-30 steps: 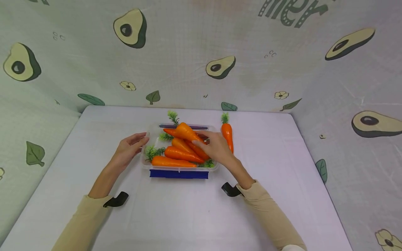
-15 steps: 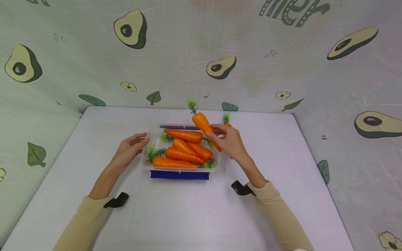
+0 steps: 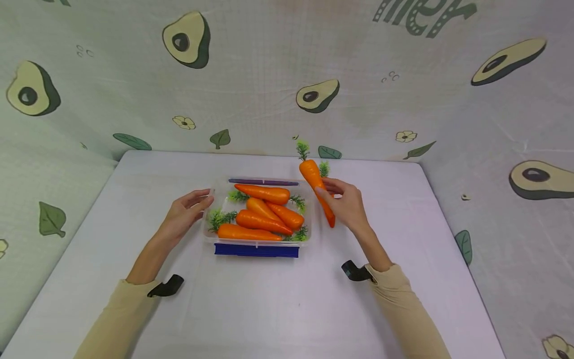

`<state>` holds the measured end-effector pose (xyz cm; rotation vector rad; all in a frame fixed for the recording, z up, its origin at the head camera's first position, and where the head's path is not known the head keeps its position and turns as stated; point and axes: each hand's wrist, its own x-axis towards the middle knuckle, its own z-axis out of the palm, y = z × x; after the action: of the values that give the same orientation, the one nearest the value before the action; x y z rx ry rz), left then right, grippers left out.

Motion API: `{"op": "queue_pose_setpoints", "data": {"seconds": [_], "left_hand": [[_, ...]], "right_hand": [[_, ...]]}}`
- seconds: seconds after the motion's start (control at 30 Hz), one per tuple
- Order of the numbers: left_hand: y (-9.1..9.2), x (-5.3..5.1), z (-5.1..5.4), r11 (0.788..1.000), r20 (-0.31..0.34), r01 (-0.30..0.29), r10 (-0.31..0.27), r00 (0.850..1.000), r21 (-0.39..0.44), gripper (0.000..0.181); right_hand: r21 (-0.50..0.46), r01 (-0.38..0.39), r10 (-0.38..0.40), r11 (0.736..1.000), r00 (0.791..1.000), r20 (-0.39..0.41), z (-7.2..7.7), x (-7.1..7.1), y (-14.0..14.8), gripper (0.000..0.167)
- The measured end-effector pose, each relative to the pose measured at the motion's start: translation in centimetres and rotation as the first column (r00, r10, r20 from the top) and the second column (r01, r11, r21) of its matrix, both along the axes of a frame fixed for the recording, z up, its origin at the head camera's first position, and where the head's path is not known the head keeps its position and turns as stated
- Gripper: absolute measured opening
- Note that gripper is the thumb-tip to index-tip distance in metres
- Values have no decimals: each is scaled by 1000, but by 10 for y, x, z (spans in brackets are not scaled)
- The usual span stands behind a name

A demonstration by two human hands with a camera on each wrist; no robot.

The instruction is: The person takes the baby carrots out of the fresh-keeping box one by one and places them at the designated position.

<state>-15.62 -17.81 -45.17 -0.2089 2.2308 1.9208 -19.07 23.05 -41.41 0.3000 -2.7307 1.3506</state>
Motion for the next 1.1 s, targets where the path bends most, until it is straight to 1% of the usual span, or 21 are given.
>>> {"op": "queue_pose_setpoints", "data": {"seconds": [0.23, 0.47, 0.8, 1.1], "left_hand": [[0, -1, -1, 1000, 0, -7, 7, 1000, 10, 58], [-1, 0, -1, 1000, -3, -5, 5, 1000, 16, 58], [-1, 1, -1, 1000, -16, 1, 0, 1000, 20, 60], [0, 0, -3, 1000, -21, -7, 7, 1000, 20, 60]], "right_hand": [[39, 79, -81, 996, 996, 33, -13, -1, 13, 46], [-4, 144, -144, 990, 989, 33, -25, -2, 26, 48], [-34, 251, -247, 967, 964, 97, -38, -3, 39, 53], [-15, 303, -298, 953, 945, 131, -51, -6, 48, 56]]}}
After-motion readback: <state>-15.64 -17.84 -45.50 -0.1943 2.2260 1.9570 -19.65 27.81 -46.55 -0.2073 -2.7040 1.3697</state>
